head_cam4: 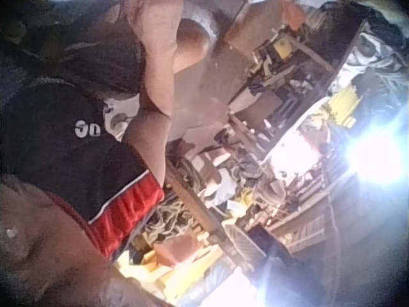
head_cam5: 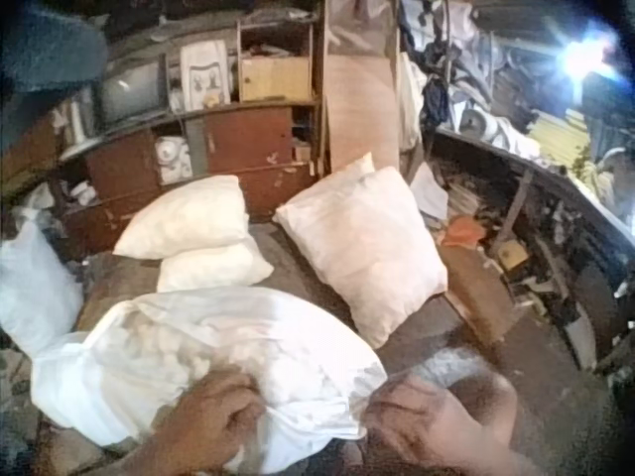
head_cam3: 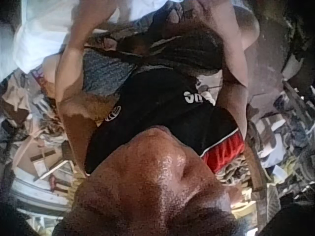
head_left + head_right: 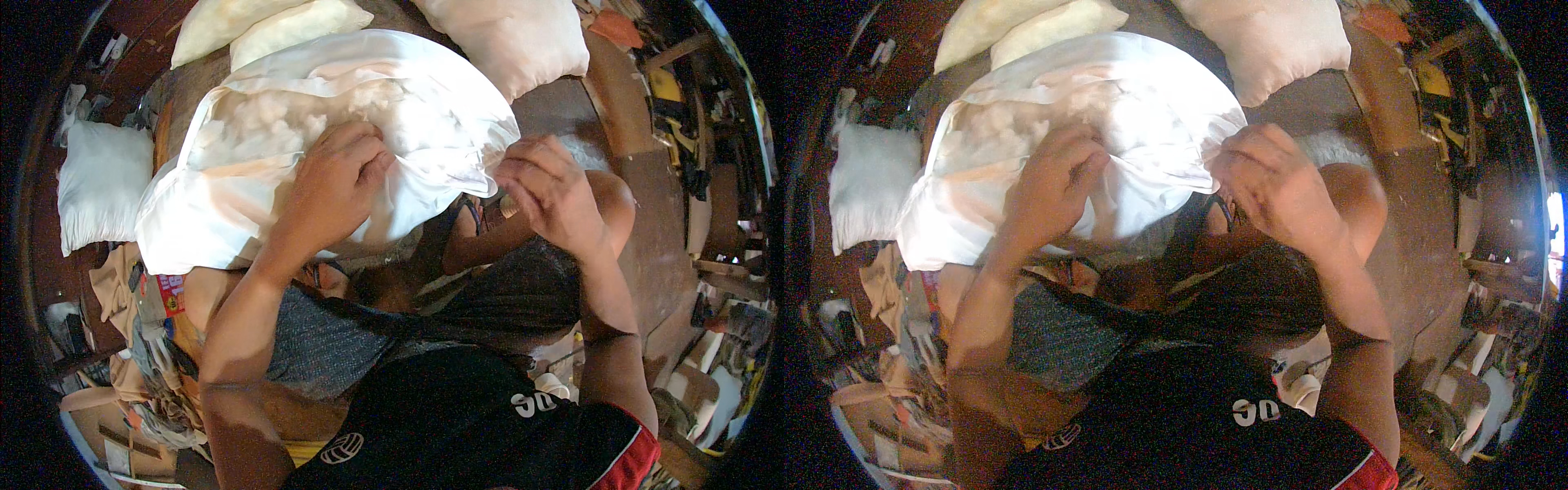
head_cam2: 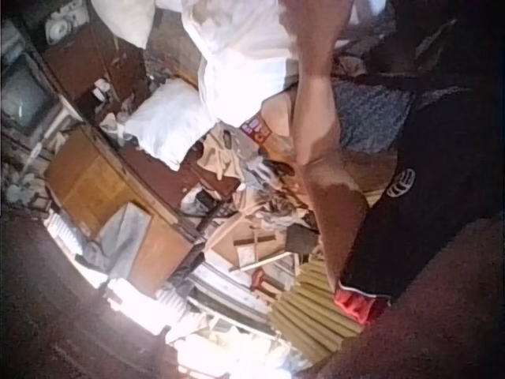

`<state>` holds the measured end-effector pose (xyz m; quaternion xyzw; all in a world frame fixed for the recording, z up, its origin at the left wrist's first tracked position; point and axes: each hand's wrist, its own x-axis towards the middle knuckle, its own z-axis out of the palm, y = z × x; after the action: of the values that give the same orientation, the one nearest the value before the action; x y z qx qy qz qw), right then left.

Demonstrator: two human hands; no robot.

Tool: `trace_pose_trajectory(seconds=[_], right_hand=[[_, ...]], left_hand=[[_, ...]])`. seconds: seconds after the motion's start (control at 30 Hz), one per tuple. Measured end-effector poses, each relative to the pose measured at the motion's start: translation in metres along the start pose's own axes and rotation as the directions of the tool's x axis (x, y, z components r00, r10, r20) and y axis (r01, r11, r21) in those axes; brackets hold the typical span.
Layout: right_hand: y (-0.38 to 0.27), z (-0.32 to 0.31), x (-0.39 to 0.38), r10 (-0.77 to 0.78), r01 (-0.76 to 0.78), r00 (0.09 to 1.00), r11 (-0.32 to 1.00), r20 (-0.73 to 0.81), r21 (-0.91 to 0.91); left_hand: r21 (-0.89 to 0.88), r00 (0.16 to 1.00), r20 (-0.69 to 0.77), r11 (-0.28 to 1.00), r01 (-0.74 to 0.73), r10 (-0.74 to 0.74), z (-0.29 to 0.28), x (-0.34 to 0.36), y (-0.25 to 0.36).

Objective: The person is hand-sewing a white pillow using a needle and thread. They stitch along the edge, pull the thread tight, and then use scissors to cut the thread. The person then moves the finished pillow aside and picks up another pillow to continue the sewing process.

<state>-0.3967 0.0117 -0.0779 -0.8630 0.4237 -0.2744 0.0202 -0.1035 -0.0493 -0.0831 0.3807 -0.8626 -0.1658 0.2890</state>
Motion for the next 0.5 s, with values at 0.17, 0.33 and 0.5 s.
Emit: trace_pose_trajectory(seconds=[0.17, 0.33, 0.5], right_hand=[[0.008, -0.012, -0.005, 0.216, -0.208, 0.975, 0.969, -0.058, 0.130], [-0.012, 0.006, 0.001, -0.006, 0.006, 1.000, 1.000, -0.015, -0.018], [0.003, 0.020, -0.002, -0.028, 0.028, 1.000, 0.999, -0.007, -0.035]], left_hand=[[-0.040, 1.000, -0.008, 0.999, 0.029, -0.029, 0.000, -0.001, 0.003], [-0.070, 0.992, 0.087, 0.992, 0.101, -0.095, -0.008, 0.002, 0.005], [-0.143, 0.999, -0.012, 0.989, 0.046, -0.049, -0.005, 0.002, 0.001]])
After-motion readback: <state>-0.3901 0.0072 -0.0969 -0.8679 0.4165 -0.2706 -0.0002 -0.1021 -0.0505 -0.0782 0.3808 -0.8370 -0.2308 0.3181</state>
